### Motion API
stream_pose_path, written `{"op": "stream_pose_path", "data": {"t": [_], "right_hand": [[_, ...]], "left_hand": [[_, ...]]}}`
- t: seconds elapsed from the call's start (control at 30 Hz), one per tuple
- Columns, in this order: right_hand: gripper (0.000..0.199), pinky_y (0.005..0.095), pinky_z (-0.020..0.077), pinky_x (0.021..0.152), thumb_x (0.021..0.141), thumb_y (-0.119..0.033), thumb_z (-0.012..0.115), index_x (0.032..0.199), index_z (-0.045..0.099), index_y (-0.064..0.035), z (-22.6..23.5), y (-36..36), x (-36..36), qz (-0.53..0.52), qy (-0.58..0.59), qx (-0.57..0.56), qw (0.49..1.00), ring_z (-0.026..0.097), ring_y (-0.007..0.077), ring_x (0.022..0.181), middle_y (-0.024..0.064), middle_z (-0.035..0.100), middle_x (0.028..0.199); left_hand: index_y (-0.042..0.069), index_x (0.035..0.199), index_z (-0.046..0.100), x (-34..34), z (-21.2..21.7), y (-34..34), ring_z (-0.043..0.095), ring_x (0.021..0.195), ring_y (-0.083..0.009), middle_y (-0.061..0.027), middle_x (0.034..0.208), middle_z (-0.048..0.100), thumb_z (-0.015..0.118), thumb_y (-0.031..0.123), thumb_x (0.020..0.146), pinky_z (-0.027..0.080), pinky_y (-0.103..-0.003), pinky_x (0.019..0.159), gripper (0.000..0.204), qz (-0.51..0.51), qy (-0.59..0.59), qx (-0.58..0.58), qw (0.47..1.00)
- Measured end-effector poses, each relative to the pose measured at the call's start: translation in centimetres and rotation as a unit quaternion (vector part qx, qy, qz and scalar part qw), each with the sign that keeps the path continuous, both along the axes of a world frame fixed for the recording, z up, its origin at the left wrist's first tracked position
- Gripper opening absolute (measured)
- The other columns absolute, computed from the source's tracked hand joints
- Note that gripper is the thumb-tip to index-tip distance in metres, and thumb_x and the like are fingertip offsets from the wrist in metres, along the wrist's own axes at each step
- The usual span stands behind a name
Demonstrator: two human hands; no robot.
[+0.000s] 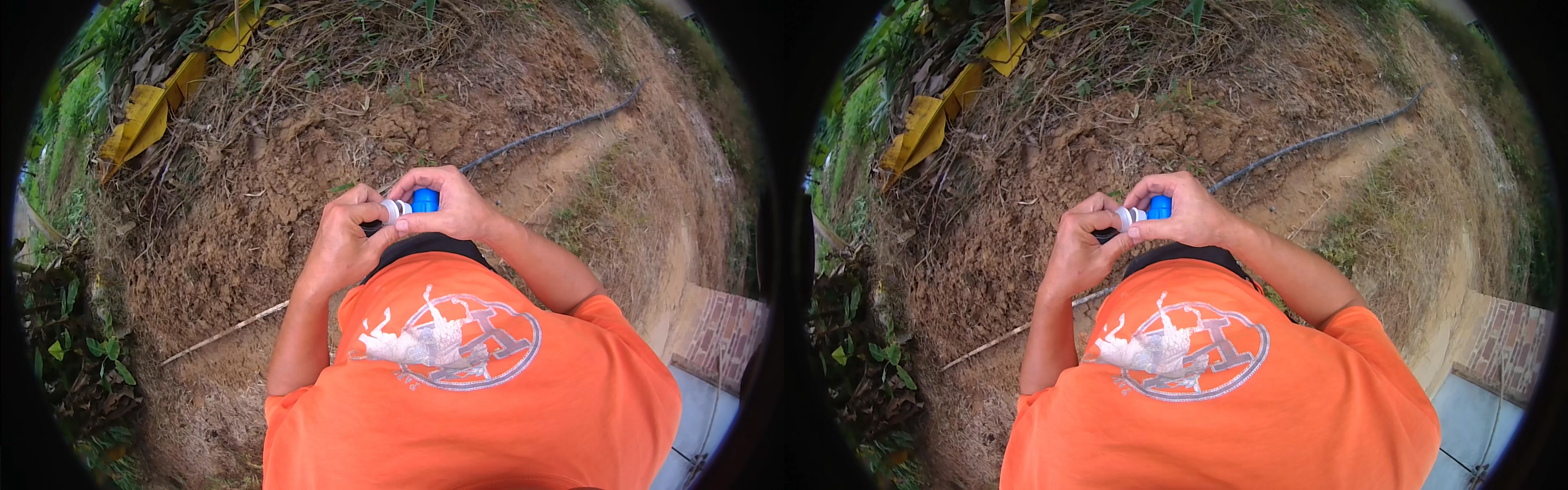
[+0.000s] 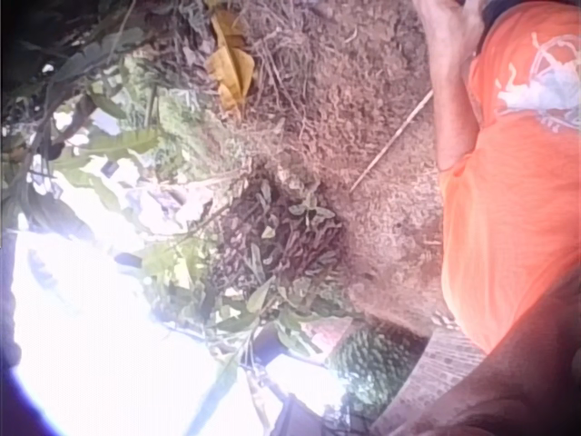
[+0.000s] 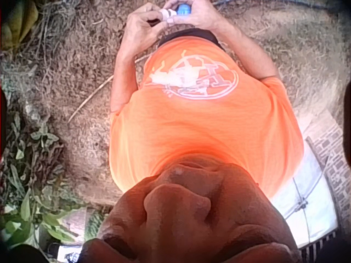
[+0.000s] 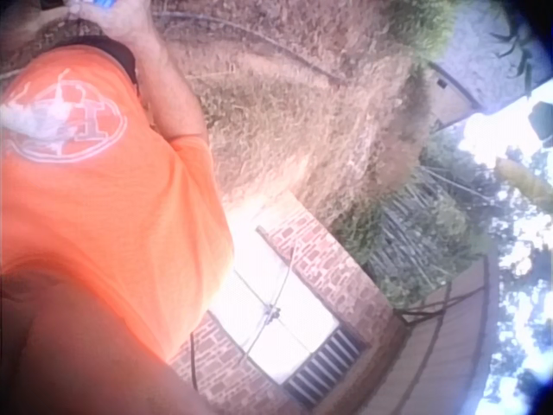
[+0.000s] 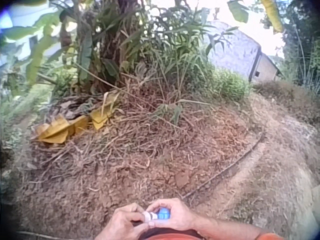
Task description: The person uses red shears to cut a black irrigation pipe, then assembles a blue plastic connector with a white seal and attaches it to the pipe. The person repeats the process with a second connector, securing both fittings onto the pipe.
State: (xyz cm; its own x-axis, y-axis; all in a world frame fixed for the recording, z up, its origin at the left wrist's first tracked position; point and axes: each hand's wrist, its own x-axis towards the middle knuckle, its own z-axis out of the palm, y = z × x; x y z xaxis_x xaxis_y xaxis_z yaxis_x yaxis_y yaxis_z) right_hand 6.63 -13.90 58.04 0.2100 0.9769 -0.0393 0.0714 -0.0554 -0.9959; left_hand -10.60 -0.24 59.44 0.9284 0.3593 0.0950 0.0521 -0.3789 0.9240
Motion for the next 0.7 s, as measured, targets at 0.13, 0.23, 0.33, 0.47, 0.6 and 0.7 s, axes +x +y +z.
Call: {"op": "stream_pose_path", "data": {"t": [0.13, 0.23, 0.33, 0.47, 0.6, 0.7], "right_hand": [[0.036, 0.0292, 0.0555, 0.08, 0.082, -0.017, 0.083, 0.112, 0.071, -0.0009, 0.5, 0.2, 0.0, 0.018, -0.005, 0.014, 1.0, 0.067, 0.0104, 0.088, 0.0051, 0.072, 0.096], [0.036, 0.0291, 0.056, 0.079, 0.084, -0.017, 0.082, 0.114, 0.072, -0.0004, -0.1, 0.4, 0.1, 0.03, -0.068, 0.036, 0.997, 0.067, 0.0106, 0.086, 0.0059, 0.073, 0.095], [0.034, 0.0294, 0.056, 0.078, 0.084, -0.019, 0.081, 0.111, 0.073, 0.0001, 0.9, 0.2, -0.5, 0.02, 0.053, -0.043, 0.997, 0.067, 0.0107, 0.084, 0.007, 0.075, 0.094], [0.031, 0.0295, 0.0554, 0.076, 0.084, -0.02, 0.082, 0.107, 0.074, 0.0005, 0.5, 0.1, -0.5, 0.003, -0.039, -0.009, 0.999, 0.067, 0.0105, 0.082, 0.0075, 0.075, 0.094], [0.029, 0.0288, 0.0549, 0.075, 0.084, -0.02, 0.083, 0.103, 0.076, 0.0005, 0.2, -0.1, -0.8, -0.035, -0.004, -0.018, 0.999, 0.067, 0.01, 0.082, 0.0072, 0.075, 0.092], [0.028, 0.0285, 0.0546, 0.075, 0.084, -0.02, 0.083, 0.102, 0.076, 0.0004, 0.1, -0.2, -1.1, -0.054, 0.023, -0.025, 0.998, 0.067, 0.0099, 0.082, 0.0072, 0.075, 0.091]], "left_hand": [[-0.002, 0.089, 0.074, 0.0, 0.1, -0.1, 0.062, 0.081, -0.0175, -0.0083, 0.088, 0.066, 0.083, 0.004, 0.078, 0.051, -0.031, 0.072, 0.015, -0.002, -0.017, 0.001, 1.0], [-0.002, 0.089, 0.074, -0.3, -0.4, 0.0, 0.063, 0.082, -0.0175, -0.0083, 0.089, 0.066, 0.083, 0.003, 0.077, 0.051, -0.031, 0.072, 0.016, -0.009, -0.008, 0.004, 1.0], [-0.002, 0.09, 0.074, -0.5, -0.4, -0.1, 0.064, 0.084, -0.0176, -0.0086, 0.09, 0.067, 0.083, 0.002, 0.077, 0.051, -0.031, 0.073, 0.016, -0.001, -0.004, -0.028, 1.0], [-0.003, 0.092, 0.073, -0.7, -0.6, -0.3, 0.065, 0.078, -0.0207, -0.0109, 0.089, 0.068, 0.082, 0.002, 0.079, 0.051, -0.033, 0.07, 0.016, 0.0, -0.024, -0.054, 0.998], [-0.001, 0.092, 0.073, -0.9, -0.7, 0.0, 0.064, 0.087, -0.0182, -0.0096, 0.094, 0.069, 0.08, 0.002, 0.08, 0.051, -0.031, 0.08, 0.015, -0.002, -0.036, -0.072, 0.997], [-0.002, 0.093, 0.071, -1.1, -0.9, 0.0, 0.064, 0.089, -0.0184, -0.0097, 0.095, 0.069, 0.079, 0.004, 0.083, 0.051, -0.032, 0.081, 0.014, 0.008, -0.041, -0.101, 0.994]]}}
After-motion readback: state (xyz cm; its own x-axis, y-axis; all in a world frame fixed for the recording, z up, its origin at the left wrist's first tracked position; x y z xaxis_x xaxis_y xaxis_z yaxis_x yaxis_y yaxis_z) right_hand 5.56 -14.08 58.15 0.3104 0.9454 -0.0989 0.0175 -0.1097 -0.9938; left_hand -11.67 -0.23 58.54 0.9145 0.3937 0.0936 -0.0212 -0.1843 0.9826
